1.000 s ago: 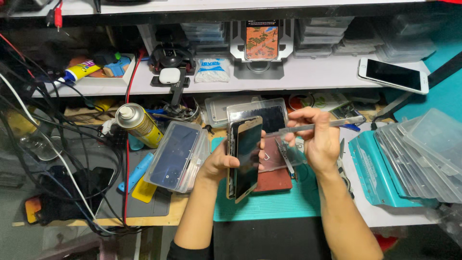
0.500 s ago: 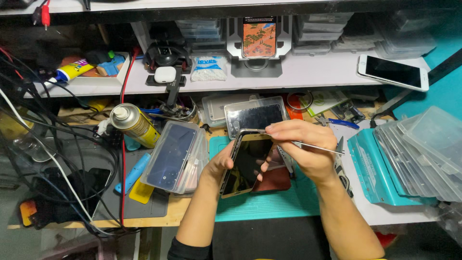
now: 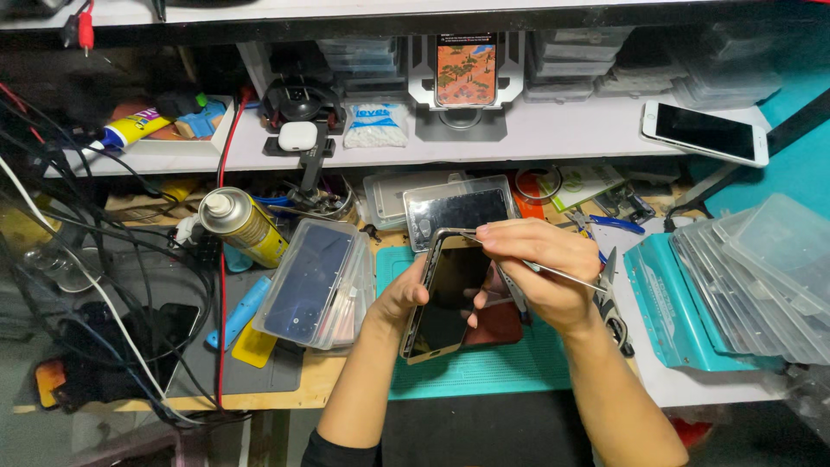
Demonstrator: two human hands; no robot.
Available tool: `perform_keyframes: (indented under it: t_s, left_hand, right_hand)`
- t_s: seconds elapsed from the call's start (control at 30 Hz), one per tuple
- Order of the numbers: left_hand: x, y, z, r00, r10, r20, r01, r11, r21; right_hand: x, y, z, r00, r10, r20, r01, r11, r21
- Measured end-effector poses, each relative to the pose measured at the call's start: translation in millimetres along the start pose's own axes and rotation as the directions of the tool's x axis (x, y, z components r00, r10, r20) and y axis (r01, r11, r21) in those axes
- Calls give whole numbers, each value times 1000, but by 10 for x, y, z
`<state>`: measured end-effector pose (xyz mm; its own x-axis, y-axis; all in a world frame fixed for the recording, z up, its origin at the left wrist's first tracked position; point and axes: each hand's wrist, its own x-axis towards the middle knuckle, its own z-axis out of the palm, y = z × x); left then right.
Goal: The person pries open the back cover of a smartphone using a thin pry tool, working around the edges to separate it from the frame. They lift out the battery and internal components, then reattach the back cover and press it into place before setting the phone down on the work mat.
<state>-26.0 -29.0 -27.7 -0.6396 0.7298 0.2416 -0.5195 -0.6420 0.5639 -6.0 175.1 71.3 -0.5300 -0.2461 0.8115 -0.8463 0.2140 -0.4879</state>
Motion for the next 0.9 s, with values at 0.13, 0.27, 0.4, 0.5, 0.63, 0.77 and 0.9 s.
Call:
perform_keyframes:
  t_s: [0.13, 0.27, 0.4, 0.5, 0.63, 0.77, 0.9]
  left_hand:
    - [15, 39, -7, 999, -4, -36, 7, 995, 97]
    - [9, 99, -17, 998, -11, -59, 27, 961, 275]
    - [-43, 152, -5, 992, -31, -125, 76, 923, 376]
    - [-44, 175, 0, 995, -15, -101, 59, 888, 456]
    - [-75, 196, 3, 992, -51, -118, 100, 887, 450]
    - [-87, 223, -6, 990, -81, -115, 126, 875, 468]
    - [-104, 254, -2, 989, -108, -97, 142, 870, 473]
  right_hand:
    - [6, 17, 9, 1000, 20, -9, -20, 999, -32]
    - [-18, 67, 3, 999, 30, -22, -30, 999, -14]
    - [-73, 113, 4, 998, 52, -23, -51, 998, 29]
    - [-104, 144, 16, 996, 79, -33, -77, 995, 62]
    - [-139, 145, 9, 996, 88, -18, -85, 990, 113]
    - [-132, 149, 3, 996, 87, 7, -87, 990, 110]
    - [-88, 146, -39, 990, 130, 58, -138, 977, 163]
